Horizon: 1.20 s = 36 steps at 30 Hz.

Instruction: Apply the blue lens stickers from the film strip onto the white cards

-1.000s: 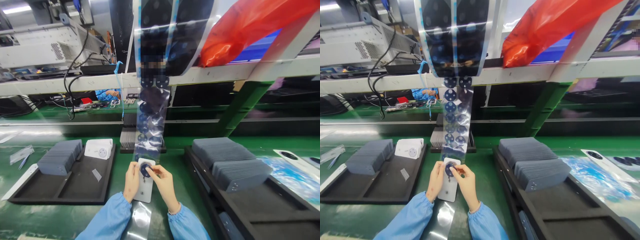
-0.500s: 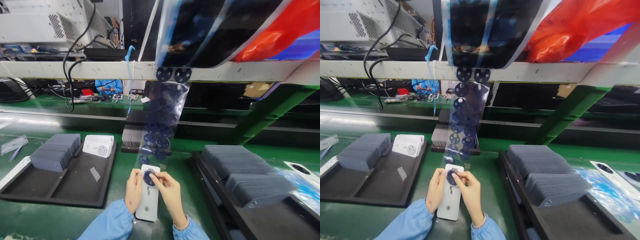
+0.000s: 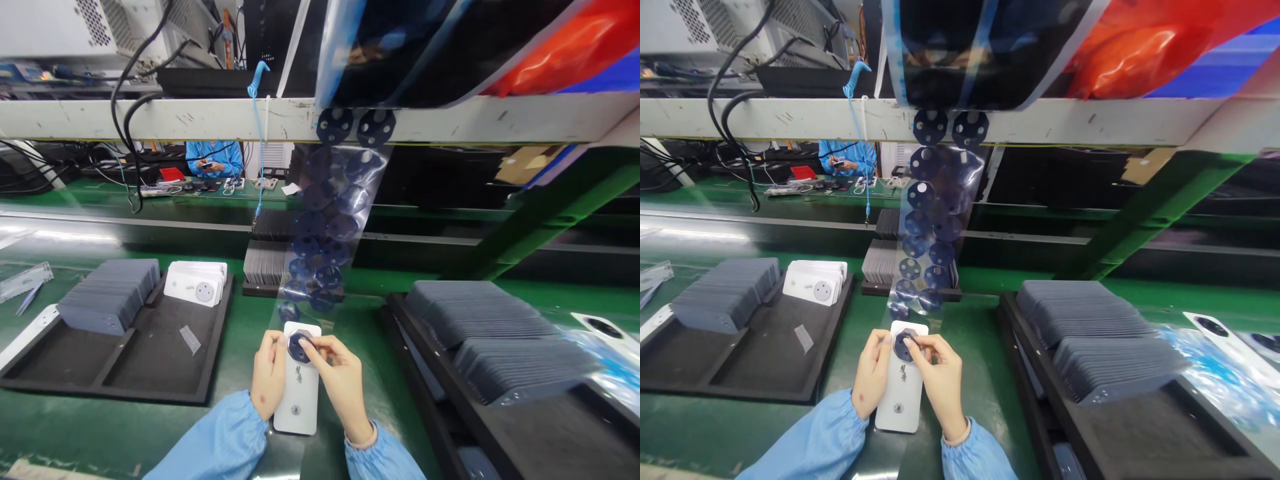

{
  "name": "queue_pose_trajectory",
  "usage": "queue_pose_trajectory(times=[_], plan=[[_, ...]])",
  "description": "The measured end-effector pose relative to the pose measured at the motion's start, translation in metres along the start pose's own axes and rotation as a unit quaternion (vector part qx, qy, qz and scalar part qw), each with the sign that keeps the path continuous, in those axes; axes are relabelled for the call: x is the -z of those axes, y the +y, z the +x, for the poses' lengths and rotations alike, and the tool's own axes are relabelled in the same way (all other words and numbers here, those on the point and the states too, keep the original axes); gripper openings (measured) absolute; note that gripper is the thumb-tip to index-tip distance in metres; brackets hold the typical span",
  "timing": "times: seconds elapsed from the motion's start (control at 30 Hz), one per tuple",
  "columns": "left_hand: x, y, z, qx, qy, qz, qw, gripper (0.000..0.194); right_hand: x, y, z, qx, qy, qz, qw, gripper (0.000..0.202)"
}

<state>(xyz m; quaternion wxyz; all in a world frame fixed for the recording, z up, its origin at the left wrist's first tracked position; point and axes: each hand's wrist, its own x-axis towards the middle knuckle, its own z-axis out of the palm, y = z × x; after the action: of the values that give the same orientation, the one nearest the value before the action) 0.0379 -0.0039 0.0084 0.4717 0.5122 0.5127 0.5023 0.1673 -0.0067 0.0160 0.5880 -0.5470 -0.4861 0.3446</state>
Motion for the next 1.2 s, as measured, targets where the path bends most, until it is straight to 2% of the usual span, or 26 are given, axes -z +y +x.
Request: queue_pose_trajectory(times=[0.33,1.2], plan=[[-0.0009,-0.0011,-0.0022,0.022,-0.012,-0.011,1.0,0.037,-0.0002,0.0012,-0.0008,-0.004,0.011,-0.003,1.0,0.023],[-0.0008,-0.0053,0.0014,0.02,-0.014,-0.02,1.0,0.039,0.0005,-0.0001,-0.0009,0.01,0.003,0.004,1.0,0.024]])
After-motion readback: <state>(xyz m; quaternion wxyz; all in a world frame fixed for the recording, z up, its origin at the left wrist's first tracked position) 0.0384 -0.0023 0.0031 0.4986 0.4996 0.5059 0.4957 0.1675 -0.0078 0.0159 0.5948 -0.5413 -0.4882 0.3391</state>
